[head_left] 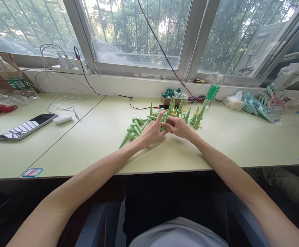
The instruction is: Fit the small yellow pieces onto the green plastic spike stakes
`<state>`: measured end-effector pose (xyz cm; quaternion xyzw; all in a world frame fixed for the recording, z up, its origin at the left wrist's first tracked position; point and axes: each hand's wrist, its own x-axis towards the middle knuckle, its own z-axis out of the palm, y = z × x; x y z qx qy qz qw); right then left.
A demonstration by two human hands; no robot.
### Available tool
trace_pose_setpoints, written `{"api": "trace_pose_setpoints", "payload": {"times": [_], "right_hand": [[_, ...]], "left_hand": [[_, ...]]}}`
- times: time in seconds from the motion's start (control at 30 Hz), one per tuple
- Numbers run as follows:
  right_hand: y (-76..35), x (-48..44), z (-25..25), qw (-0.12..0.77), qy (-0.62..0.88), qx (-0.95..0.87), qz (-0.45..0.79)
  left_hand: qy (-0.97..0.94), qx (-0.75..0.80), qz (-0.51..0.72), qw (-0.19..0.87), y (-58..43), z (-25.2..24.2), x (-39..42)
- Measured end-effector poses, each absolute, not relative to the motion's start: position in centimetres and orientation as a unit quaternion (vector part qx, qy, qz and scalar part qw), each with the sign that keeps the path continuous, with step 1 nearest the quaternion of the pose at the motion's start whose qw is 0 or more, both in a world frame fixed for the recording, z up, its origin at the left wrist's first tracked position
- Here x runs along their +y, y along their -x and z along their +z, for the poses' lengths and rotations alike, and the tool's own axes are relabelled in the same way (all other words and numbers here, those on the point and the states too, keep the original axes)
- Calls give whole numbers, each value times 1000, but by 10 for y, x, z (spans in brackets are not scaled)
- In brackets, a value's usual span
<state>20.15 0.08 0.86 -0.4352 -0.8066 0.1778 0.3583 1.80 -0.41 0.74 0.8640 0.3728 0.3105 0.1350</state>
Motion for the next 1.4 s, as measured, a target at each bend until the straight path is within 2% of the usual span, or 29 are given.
{"api": "trace_pose_setpoints", "payload": {"times": [0.63,1.4], "right_hand": [[-201,1,9,352,427,-811,188],[-202,5,0,370,392,-837,94]], "left_hand": [[-841,394,357,105,-16,4,1],[-845,381,338,162,-16,3,0]]}}
